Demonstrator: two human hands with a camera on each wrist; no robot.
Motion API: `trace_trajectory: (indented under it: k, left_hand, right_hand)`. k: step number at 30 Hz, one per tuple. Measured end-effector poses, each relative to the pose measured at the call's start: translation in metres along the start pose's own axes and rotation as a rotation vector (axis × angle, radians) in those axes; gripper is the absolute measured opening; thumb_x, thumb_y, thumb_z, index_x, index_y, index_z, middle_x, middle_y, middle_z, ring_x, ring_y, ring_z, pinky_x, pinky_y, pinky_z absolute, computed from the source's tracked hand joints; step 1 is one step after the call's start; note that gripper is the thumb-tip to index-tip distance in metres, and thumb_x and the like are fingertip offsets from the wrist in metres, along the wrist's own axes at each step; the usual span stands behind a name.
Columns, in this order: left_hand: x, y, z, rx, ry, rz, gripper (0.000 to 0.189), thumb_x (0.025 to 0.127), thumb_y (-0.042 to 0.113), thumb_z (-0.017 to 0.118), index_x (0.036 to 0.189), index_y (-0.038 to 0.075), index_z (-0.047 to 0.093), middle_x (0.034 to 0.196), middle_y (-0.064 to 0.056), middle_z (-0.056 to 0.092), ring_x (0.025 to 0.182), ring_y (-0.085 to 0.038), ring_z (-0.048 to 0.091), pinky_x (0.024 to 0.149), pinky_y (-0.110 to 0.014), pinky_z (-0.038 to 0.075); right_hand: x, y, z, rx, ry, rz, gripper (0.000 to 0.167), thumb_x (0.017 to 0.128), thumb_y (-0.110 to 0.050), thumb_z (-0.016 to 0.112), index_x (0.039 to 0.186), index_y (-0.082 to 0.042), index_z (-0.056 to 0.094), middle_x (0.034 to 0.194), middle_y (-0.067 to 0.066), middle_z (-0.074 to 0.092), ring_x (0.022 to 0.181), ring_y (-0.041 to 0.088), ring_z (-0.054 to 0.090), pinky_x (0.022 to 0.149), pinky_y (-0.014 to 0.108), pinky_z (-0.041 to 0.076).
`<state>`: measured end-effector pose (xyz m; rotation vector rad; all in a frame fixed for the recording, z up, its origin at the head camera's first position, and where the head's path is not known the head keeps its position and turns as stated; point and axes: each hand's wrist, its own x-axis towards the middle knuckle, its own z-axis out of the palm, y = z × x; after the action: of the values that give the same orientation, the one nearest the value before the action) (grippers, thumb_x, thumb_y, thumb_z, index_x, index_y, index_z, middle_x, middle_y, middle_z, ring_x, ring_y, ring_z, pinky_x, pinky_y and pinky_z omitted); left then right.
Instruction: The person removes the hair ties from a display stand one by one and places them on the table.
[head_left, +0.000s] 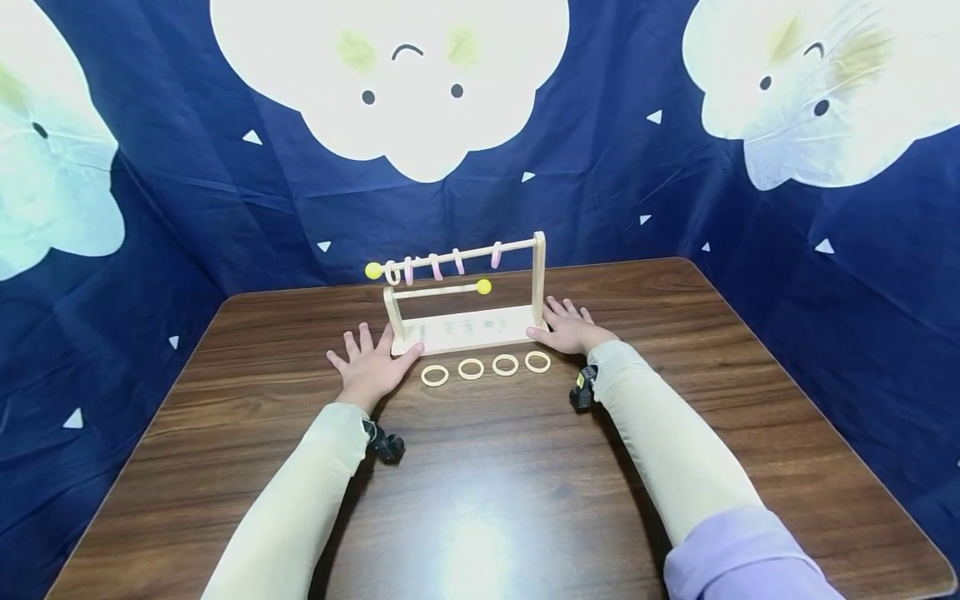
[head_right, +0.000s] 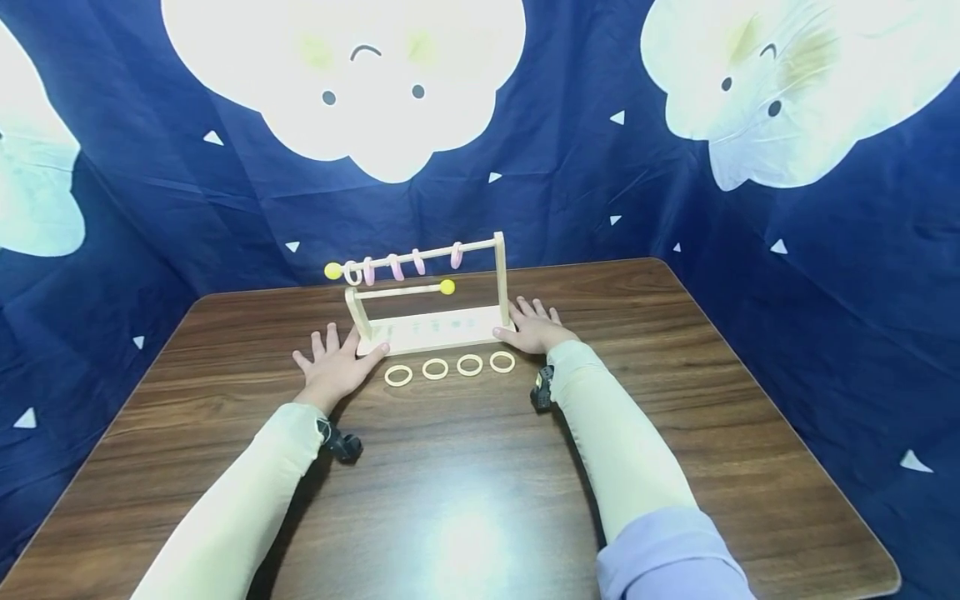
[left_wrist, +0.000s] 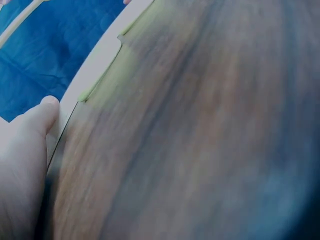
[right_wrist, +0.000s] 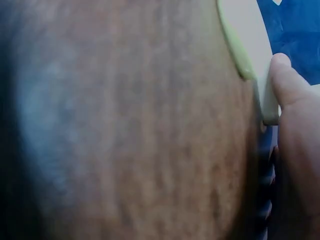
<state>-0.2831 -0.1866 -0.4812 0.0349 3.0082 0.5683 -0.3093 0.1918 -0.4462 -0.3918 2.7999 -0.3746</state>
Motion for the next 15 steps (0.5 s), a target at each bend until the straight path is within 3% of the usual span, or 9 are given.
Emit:
trace_trajectory:
  k: [4, 9, 15]
  left_hand:
    - [-0.003, -0.002, -0.007, -0.072, -0.029, 0.011, 0.101, 0.088, 0.087, 0.026, 0.164, 0.022, 0.01, 0.165, -0.029, -0.006, 0.148, -0.054, -0.015, 0.102, -0.078, -0.02]
    - [-0.003, -0.001, -0.025, -0.223, -0.028, 0.037, 0.091, 0.093, 0.082, 0.025, 0.164, 0.029, 0.004, 0.166, -0.025, 0.009, 0.148, -0.057, -0.003, 0.104, -0.081, -0.012]
    - [-0.004, 0.01, -0.049, -0.453, 0.065, 0.099, 0.082, 0.097, 0.074, 0.033, 0.164, 0.031, 0.01, 0.167, -0.015, 0.019, 0.151, -0.044, 0.017, 0.114, -0.072, 0.01]
  right_hand:
    - [0.002, 0.002, 0.005, -0.004, 0.0, 0.009, 0.083, 0.103, -0.064, 0.029, 0.162, -0.008, 0.012, 0.169, 0.015, 0.001, 0.154, 0.04, -0.004, 0.12, 0.063, 0.001]
    - [0.004, 0.004, 0.007, 0.03, 0.011, -0.001, 0.085, 0.102, -0.066, 0.03, 0.163, -0.01, 0.013, 0.169, 0.015, 0.001, 0.154, 0.042, -0.005, 0.119, 0.063, -0.001]
    - [0.001, 0.003, 0.005, 0.085, 0.011, -0.015, 0.088, 0.101, -0.069, 0.03, 0.163, -0.01, 0.012, 0.169, 0.017, 0.0, 0.153, 0.043, -0.008, 0.118, 0.064, -0.005]
